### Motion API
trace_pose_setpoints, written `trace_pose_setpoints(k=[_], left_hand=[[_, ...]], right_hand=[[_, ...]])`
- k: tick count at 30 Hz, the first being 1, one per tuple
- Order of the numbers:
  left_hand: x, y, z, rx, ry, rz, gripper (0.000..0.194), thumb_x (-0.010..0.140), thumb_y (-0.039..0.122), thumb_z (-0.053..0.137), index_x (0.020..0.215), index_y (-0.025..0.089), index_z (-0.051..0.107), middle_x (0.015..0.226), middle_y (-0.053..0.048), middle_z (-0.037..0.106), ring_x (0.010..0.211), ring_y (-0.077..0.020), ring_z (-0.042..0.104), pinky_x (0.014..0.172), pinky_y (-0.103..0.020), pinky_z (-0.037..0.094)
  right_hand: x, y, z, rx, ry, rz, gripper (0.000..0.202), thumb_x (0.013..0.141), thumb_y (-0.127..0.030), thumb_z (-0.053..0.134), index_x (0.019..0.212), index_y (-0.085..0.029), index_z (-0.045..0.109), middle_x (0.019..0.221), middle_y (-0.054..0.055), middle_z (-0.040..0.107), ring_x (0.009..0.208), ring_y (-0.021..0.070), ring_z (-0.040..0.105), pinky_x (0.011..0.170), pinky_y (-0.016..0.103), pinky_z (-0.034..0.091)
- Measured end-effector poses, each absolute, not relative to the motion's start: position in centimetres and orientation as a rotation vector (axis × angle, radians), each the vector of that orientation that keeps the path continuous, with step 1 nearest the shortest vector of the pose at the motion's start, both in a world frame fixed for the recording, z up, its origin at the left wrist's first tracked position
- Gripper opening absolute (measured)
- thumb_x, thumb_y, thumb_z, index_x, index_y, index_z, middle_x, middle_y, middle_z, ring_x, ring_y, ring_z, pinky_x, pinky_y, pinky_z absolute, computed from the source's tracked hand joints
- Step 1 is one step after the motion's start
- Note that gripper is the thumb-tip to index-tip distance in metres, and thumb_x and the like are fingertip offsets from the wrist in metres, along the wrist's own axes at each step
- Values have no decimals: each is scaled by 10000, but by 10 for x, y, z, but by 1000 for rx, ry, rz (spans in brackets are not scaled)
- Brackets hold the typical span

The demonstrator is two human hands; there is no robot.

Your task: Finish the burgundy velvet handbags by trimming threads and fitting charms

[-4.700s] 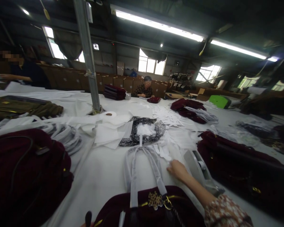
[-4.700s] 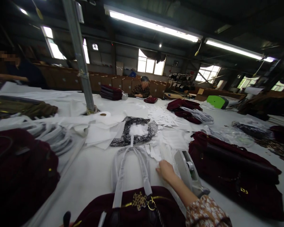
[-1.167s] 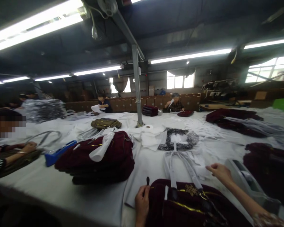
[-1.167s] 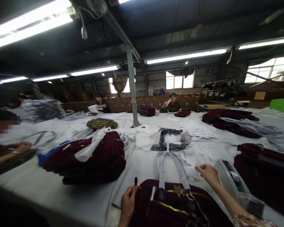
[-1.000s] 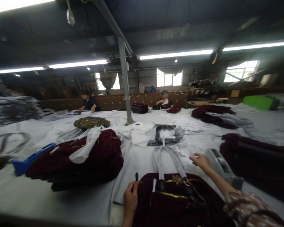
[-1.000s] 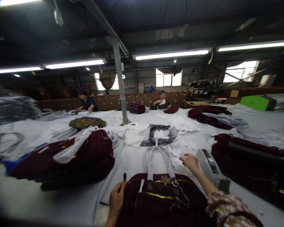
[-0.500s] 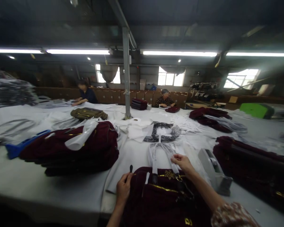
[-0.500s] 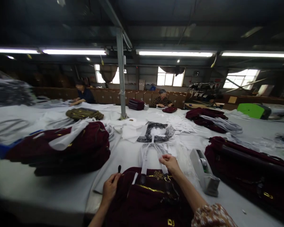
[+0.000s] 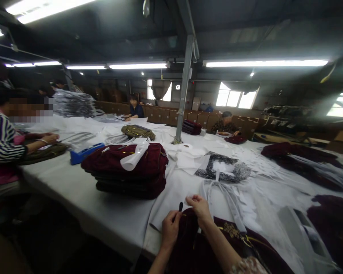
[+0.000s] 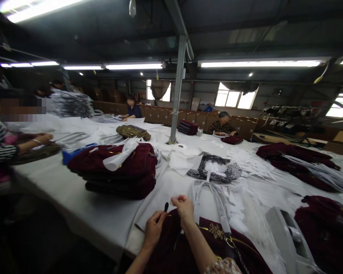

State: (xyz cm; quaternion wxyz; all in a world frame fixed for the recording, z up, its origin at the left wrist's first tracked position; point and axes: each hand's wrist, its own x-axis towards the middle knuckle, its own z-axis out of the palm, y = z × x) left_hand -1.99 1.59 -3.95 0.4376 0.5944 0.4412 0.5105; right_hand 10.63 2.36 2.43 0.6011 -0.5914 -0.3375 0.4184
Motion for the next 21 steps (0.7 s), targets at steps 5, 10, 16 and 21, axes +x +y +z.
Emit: trace_pose_setpoints(k=[5,10,16,21], left_hand=[[-20,17,-42,1471,1079,1293,271,829,382,462,794,180,640,798,-34,650,789,-183,589,742,-264,435],[-20,16,-41,1463,1065,1297,268,835,379,461,799,183,640,786,-30,648,773,-178,585,722,-259,432],[-21,16,-42,1450,1060,1306,252,824,368,475,801,184,646,797,-34,649,785,-178,583,737,-257,434],[-21,17,-44,1425,1067,1311,260,809,389,489,777,182,643,774,-40,648,764,-185,583,730,-264,445]], right_hand=[[94,34,21,-1415,-764,940,309,563,-392,689,720,-164,551,565,2,632,537,132,556,484,215,379],[92,30,21,-1426,-859,961,347,586,-431,670,772,-157,564,612,33,663,591,165,602,524,233,418],[93,28,14,-1419,-1121,997,319,637,-437,605,768,-146,586,601,19,637,577,161,587,541,240,430],[94,24,8,-1449,-1369,869,264,703,-403,528,591,-165,550,554,-15,557,567,141,502,556,240,385]])
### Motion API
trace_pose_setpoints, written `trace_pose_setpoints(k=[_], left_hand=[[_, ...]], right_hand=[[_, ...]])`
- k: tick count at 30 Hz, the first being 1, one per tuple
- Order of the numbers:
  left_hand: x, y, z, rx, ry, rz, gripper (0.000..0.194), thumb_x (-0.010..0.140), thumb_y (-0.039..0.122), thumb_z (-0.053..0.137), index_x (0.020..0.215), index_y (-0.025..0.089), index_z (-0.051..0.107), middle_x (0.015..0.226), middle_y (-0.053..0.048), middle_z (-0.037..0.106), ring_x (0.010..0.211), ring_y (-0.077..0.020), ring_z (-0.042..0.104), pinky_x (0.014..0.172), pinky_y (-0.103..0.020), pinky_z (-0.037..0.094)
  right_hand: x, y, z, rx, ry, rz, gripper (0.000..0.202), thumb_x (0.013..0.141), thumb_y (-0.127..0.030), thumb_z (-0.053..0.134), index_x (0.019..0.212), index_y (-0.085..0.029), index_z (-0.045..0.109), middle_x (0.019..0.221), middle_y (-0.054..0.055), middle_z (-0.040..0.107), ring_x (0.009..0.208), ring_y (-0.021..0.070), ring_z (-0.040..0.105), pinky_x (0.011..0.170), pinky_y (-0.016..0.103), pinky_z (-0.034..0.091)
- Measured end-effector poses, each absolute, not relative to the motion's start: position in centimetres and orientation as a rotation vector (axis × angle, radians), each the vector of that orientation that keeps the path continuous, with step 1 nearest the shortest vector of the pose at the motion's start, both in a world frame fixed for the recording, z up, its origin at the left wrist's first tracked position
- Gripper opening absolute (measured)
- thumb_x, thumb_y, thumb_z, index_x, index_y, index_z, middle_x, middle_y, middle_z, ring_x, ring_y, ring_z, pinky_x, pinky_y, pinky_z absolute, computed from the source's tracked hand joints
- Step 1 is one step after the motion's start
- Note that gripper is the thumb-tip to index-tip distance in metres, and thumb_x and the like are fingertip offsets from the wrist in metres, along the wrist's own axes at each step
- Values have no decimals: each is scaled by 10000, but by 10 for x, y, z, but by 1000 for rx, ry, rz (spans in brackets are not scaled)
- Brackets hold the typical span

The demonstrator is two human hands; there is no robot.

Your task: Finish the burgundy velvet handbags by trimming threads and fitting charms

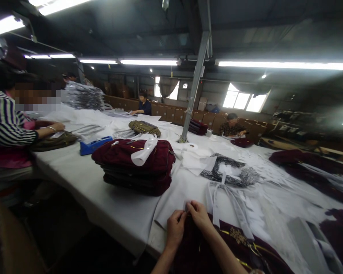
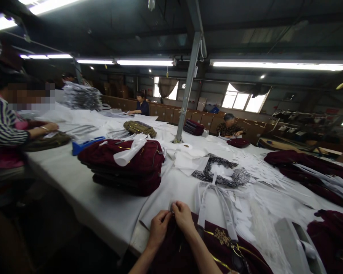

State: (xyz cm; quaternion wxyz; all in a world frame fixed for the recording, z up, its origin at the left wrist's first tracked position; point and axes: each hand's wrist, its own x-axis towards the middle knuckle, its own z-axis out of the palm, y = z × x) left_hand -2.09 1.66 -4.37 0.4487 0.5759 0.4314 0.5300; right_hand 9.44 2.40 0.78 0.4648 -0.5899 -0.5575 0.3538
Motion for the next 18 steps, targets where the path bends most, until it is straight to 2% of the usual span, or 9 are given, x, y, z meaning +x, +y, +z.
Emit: trace_pose_setpoints(k=[3,5,7,9,11,13,15,18], left_hand=[[-22,17,-44,1404,1062,1303,264,796,397,501,765,177,645,766,-45,652,763,-191,590,733,-272,452],[-23,17,-45,1389,1058,1293,253,783,387,519,811,168,643,816,-61,664,805,-198,603,761,-279,459],[-25,18,-46,1316,1055,1294,310,774,373,530,984,157,602,951,-94,660,884,-202,612,803,-288,467],[-28,20,-47,1151,1040,1309,491,775,393,524,1197,149,464,1105,-138,609,941,-202,614,826,-303,478],[-30,22,-48,1035,1015,1314,602,778,437,518,1281,139,375,1178,-168,569,990,-210,603,854,-320,477],[-30,25,-48,1058,999,1303,564,762,467,543,1205,123,483,1147,-165,596,1022,-230,589,890,-337,461],[-29,27,-49,1124,1005,1292,462,731,469,585,1030,118,615,1044,-143,653,1000,-250,595,905,-355,451],[-28,27,-53,1128,1063,1320,406,693,472,619,902,128,666,960,-121,679,957,-266,605,902,-383,445]], right_hand=[[94,21,5,-1489,-1445,762,237,720,-348,508,559,-175,515,528,-29,502,562,137,458,561,245,351],[94,20,3,-1507,-1472,712,207,726,-317,500,577,-174,521,557,-21,521,584,145,466,582,251,356],[94,20,2,-1515,-1493,692,191,741,-301,482,617,-170,543,595,-8,559,605,154,490,597,255,373],[93,19,2,-1517,-1515,682,191,755,-294,468,640,-169,555,615,-1,582,614,160,509,601,257,387],[92,18,3,-1515,-1537,667,191,758,-292,475,639,-170,561,621,3,595,623,167,523,613,263,398],[91,16,3,-1499,-1566,660,170,753,-284,494,678,-169,592,665,15,627,657,179,549,652,275,415],[90,15,2,-1481,-1592,673,187,760,-275,494,802,-164,639,757,39,668,724,200,586,717,297,434],[92,14,-2,-1504,-1553,667,309,783,-277,473,1014,-156,639,974,86,678,922,233,601,855,333,421]])
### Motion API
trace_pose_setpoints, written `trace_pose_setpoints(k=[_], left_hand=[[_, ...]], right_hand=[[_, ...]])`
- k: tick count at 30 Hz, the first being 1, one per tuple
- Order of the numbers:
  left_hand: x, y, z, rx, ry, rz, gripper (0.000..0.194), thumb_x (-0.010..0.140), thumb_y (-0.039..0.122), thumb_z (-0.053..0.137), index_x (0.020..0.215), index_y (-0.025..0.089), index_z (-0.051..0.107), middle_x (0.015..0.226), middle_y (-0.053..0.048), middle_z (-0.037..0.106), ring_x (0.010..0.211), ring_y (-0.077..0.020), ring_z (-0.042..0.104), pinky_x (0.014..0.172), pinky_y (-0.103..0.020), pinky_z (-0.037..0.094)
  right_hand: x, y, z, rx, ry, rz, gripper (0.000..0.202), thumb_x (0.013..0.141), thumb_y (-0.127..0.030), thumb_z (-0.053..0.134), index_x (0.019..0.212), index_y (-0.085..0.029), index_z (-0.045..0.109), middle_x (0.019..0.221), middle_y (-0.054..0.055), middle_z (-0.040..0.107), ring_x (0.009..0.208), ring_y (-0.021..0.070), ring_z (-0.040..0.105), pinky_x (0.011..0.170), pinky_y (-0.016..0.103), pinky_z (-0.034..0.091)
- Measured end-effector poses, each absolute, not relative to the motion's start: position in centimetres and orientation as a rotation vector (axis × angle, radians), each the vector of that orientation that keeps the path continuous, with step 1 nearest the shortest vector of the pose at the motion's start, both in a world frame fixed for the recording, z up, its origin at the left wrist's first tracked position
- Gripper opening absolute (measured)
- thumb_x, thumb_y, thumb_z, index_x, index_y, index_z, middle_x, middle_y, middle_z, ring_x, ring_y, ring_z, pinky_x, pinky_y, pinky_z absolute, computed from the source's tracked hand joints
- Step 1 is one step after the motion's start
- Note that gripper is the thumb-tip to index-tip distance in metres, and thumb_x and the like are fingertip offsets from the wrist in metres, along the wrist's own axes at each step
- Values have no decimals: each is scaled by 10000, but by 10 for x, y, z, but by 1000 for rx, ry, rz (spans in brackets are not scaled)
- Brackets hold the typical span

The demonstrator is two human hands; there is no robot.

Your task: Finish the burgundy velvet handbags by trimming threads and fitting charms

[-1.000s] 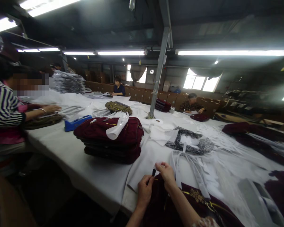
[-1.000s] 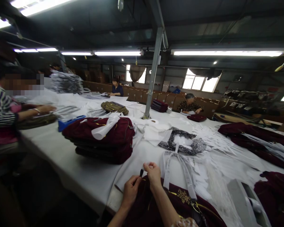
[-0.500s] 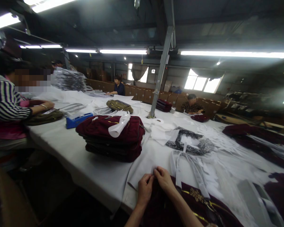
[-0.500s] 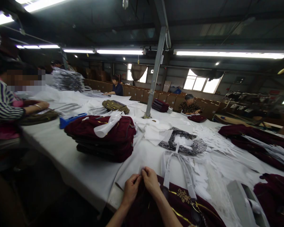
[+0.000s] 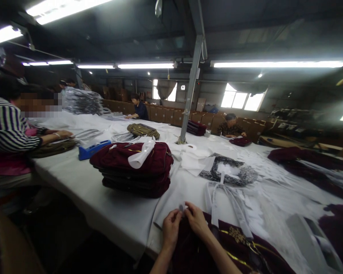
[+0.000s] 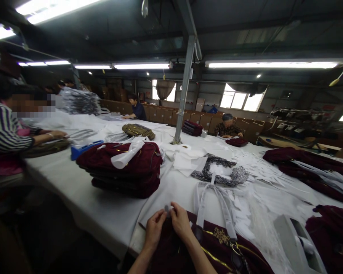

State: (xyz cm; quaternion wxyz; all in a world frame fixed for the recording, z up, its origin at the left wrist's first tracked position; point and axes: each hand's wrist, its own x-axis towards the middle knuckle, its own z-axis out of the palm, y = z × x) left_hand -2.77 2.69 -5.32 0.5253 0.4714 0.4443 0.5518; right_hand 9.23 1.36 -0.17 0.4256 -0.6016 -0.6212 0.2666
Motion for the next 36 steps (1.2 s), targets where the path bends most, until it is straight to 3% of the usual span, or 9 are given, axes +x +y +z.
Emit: trace_pose_setpoints(k=[5,12,16,18,21,25,28,31,36], left_hand=[[-29,26,-57,1145,1146,1391,366,650,478,646,760,130,664,1062,-138,609,1019,-275,554,867,-348,451],[-28,20,-53,1199,1092,1358,351,723,483,584,797,143,629,737,-60,645,724,-199,603,688,-287,489],[-27,18,-54,1147,1077,1387,468,728,435,601,1100,158,538,769,-39,646,715,-169,614,709,-280,493],[-27,18,-54,1147,1060,1372,496,736,405,602,1158,160,511,886,-69,659,823,-182,621,790,-301,486],[-28,19,-53,1233,1086,1333,383,759,414,567,1035,152,609,1025,-107,650,978,-224,591,879,-335,461],[-27,22,-54,1290,1182,1398,326,738,449,567,856,160,661,892,-93,657,879,-240,604,830,-366,477],[-27,23,-57,1300,1229,1452,315,710,459,585,786,162,658,927,-107,626,938,-259,574,873,-386,447],[-27,22,-56,1315,1247,1457,316,714,470,575,773,168,646,952,-112,625,959,-260,570,872,-374,447],[-25,14,-49,1349,1230,1375,302,767,465,530,809,183,627,805,-61,668,778,-215,617,733,-313,488]], right_hand=[[96,14,-5,-1522,-1516,675,388,824,-353,437,1068,-123,632,1086,120,645,1039,244,566,922,343,394],[93,9,0,-1485,-1581,710,294,799,-388,505,827,-147,672,786,51,686,746,204,602,710,284,441],[92,8,1,-1480,-1571,696,274,798,-362,511,702,-144,647,669,19,649,662,172,569,634,249,416],[92,7,0,-1470,-1563,690,268,800,-355,512,708,-146,651,662,16,646,653,167,566,633,247,414],[92,7,0,-1433,-1558,707,265,802,-359,515,769,-154,680,716,27,674,684,179,585,668,258,429],[93,7,-3,-1428,-1526,726,325,809,-406,500,873,-155,695,826,59,700,784,223,616,744,299,451],[93,7,-4,-1421,-1535,711,330,803,-398,512,966,-166,679,925,72,695,864,237,614,803,319,444],[91,6,-3,-1381,-1599,724,240,804,-330,512,875,-186,690,837,44,699,788,210,614,753,290,444],[89,4,-5,-1423,-1562,663,194,799,-255,492,771,-175,666,737,33,678,699,187,593,689,263,421]])
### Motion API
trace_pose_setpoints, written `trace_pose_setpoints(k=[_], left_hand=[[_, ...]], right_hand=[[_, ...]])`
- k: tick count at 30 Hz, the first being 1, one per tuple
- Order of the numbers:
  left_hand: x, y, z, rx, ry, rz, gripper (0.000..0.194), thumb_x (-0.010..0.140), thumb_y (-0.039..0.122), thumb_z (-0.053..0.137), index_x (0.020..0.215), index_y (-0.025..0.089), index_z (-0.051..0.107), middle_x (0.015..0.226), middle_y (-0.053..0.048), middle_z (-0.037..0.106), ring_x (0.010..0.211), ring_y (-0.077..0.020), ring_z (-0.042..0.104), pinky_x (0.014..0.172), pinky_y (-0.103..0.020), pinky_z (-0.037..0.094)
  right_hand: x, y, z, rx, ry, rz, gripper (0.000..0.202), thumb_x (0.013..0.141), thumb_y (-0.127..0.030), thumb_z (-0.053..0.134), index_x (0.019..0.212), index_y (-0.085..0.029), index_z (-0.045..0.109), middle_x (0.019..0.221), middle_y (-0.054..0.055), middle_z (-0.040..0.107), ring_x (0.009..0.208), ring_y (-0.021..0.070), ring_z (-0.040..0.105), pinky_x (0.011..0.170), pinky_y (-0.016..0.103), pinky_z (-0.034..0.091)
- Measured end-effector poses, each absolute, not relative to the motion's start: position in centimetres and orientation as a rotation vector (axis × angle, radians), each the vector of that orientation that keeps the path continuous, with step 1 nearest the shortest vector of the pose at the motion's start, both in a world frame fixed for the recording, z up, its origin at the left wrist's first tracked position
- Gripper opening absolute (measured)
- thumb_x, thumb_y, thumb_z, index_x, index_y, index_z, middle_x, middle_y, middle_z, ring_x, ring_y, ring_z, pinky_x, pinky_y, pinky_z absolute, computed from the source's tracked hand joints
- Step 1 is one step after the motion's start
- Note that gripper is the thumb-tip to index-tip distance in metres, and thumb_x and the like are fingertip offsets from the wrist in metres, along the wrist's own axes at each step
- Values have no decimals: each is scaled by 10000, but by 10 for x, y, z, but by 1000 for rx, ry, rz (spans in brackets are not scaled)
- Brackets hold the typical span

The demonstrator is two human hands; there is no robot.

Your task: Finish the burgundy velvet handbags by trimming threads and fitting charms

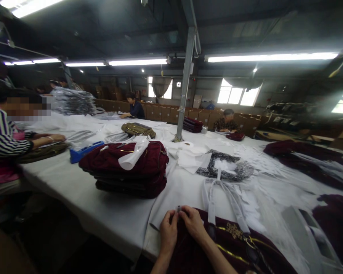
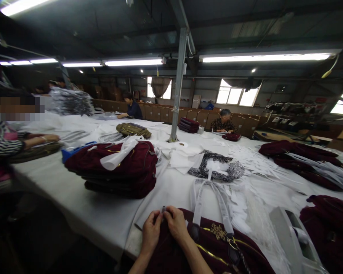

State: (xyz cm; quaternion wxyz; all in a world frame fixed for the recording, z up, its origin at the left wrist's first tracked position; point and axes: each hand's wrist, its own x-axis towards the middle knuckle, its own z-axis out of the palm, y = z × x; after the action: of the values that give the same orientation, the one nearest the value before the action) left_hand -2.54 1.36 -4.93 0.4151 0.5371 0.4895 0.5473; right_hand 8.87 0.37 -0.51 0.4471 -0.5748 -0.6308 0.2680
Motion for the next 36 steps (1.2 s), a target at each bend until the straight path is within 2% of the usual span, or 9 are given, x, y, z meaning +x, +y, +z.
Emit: trace_pose_setpoints(k=[3,8,15,22,28,32,36], left_hand=[[-25,12,-49,1359,1240,1354,298,773,457,524,831,185,631,839,-65,679,799,-220,620,753,-321,483],[-27,16,-51,1340,1240,1299,355,756,430,538,976,168,630,1003,-104,670,960,-252,598,878,-364,448],[-33,18,-45,1391,1118,1221,270,746,383,570,888,162,632,897,-72,678,878,-222,608,830,-326,466],[-30,13,-39,1397,1089,1228,266,810,398,485,846,161,601,846,-67,660,825,-209,602,779,-307,467],[-28,16,-35,1225,959,1218,320,751,395,584,946,142,610,964,-98,660,923,-218,590,824,-292,455],[-26,23,-38,1249,877,1179,278,759,389,581,822,122,629,801,-75,663,776,-195,594,728,-282,466],[-23,25,-41,1265,903,1208,224,761,355,582,794,134,589,761,-43,626,757,-174,571,720,-268,453]], right_hand=[[88,3,-8,-1422,-1542,630,198,802,-247,478,773,-174,661,735,38,668,701,190,589,677,263,418],[89,2,-12,-1413,-1523,615,216,811,-251,473,824,-171,673,777,57,675,737,199,592,704,273,426],[92,4,-11,-1390,-1469,639,221,822,-302,502,808,-164,674,769,40,686,726,189,602,713,265,438],[92,1,0,-1398,-1573,611,202,818,-310,512,828,-169,656,797,44,684,748,195,611,726,271,443],[95,4,-10,-1362,-1556,641,206,837,-321,475,811,-164,605,775,46,664,736,197,604,714,278,437],[101,6,-12,-1312,-1496,739,224,833,-347,483,815,-161,607,797,44,665,762,197,599,719,273,438],[104,5,-9,-1328,-1454,775,224,826,-350,488,798,-159,602,795,41,661,761,194,589,704,270,440]])
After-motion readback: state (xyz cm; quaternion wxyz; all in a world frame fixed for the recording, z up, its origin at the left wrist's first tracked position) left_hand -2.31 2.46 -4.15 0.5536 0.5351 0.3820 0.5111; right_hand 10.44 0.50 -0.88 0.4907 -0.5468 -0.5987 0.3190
